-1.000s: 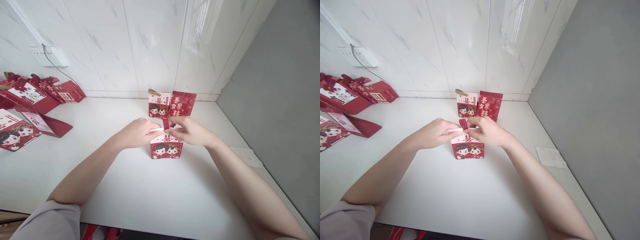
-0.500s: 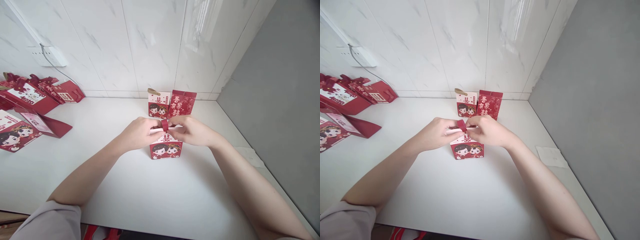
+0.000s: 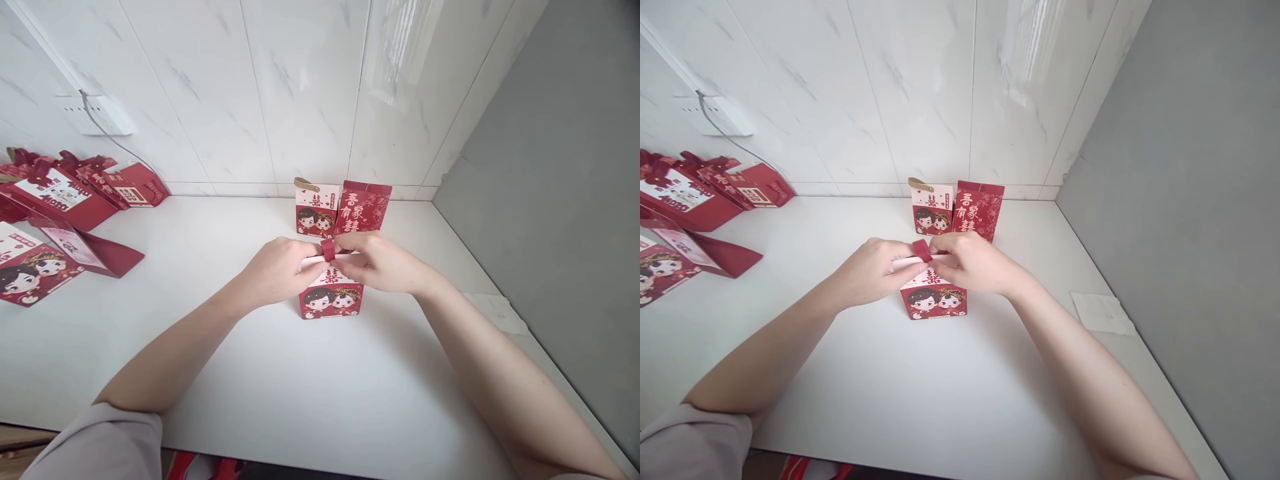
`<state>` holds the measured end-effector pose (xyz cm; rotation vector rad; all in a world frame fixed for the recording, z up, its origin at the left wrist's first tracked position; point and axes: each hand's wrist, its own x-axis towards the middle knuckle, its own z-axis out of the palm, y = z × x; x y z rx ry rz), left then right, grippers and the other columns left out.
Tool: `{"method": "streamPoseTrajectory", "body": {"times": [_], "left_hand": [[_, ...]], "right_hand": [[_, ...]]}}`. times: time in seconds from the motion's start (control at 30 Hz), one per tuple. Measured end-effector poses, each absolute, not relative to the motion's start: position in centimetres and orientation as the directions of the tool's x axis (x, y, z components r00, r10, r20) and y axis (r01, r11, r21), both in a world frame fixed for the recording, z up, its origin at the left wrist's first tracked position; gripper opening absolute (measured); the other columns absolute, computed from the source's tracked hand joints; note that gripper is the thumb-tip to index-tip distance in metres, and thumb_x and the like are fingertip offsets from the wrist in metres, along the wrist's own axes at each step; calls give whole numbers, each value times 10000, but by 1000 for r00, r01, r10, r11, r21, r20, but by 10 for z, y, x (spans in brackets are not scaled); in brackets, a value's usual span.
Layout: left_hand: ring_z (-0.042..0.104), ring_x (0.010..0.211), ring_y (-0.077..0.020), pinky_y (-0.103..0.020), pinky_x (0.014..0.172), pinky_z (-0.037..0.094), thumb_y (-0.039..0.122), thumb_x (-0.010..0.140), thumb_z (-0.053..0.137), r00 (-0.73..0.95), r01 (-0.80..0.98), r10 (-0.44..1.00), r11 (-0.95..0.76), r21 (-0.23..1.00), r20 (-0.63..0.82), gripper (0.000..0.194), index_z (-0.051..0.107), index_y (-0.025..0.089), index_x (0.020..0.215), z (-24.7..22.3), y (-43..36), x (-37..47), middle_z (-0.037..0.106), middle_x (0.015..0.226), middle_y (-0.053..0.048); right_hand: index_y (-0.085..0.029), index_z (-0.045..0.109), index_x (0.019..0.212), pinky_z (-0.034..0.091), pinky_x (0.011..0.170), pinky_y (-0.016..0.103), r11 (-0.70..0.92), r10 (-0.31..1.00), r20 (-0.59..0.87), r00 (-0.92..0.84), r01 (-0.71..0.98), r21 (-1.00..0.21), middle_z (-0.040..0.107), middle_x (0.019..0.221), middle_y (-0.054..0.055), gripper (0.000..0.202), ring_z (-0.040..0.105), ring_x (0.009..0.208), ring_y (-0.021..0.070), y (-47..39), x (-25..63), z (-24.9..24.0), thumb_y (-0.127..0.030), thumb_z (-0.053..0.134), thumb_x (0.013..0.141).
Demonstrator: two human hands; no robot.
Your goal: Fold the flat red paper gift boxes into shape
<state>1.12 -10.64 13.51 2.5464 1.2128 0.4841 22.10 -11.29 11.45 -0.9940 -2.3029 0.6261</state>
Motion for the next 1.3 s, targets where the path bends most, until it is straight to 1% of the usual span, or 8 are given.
{"method": "streamPoseTrajectory", "body": {"times": [0.13,0.23,0.37,0.47,0.6,0.7,0.87,1.3], "left_hand": [[424,471,-138,-281,495,248,338,888,502,596,707,785,-612,356,167,349,455,202,570,134,-104,9,407,493,18],[560,586,-166,-277,537,355,346,900,507,598,683,783,-610,401,173,217,624,222,766,135,-102,7,575,634,-1],[617,1035,-227,-329,772,513,341,838,637,467,521,726,-688,505,505,469,531,275,1291,139,-106,6,628,1176,-65],[618,1008,-211,-350,832,531,330,854,645,328,312,655,-755,577,680,462,553,280,1305,144,-121,8,639,1128,-67],[623,673,-141,-283,627,541,347,927,572,552,-29,682,-559,828,479,379,605,282,1299,146,-145,11,662,770,-28],[623,598,-116,-251,573,537,336,947,555,677,-164,663,-287,944,320,389,594,276,1329,143,-154,13,681,743,-30],[651,600,-107,-234,599,563,295,948,565,733,-302,626,-53,952,267,339,636,302,1279,141,-156,15,715,770,-29],[640,559,-97,-207,572,572,266,917,599,829,-294,525,119,948,191,287,705,280,1183,151,-162,14,730,772,-36]], "right_hand": [[-203,574,839,367,550,264,603,767,286,-574,493,-627,562,713,-12,81,480,612,130,-113,221,114,-160,511,867],[-217,585,932,475,700,309,602,768,354,-534,412,-684,635,901,29,61,587,803,175,-114,221,116,-262,570,894],[-248,545,1056,474,958,419,648,756,565,-330,260,-715,597,1166,72,267,562,1107,236,-120,218,124,-434,631,885],[-278,517,1156,465,1014,453,673,736,619,-274,195,-713,546,1288,80,381,519,1217,256,-130,213,131,-509,628,874],[-309,463,1288,496,1011,446,638,757,564,-331,183,-748,483,1396,77,518,486,1295,267,-143,209,136,-559,622,863],[-311,444,1321,521,991,433,612,764,515,-388,184,-770,530,1354,83,545,477,1317,272,-148,208,136,-580,596,872],[-310,453,1328,540,969,442,619,745,513,-426,156,-769,573,1306,95,571,493,1314,286,-151,208,137,-609,590,861],[-304,462,1308,496,1043,449,702,684,584,-436,177,-690,532,1362,83,617,503,1315,277,-157,209,144,-644,622,819]]}}
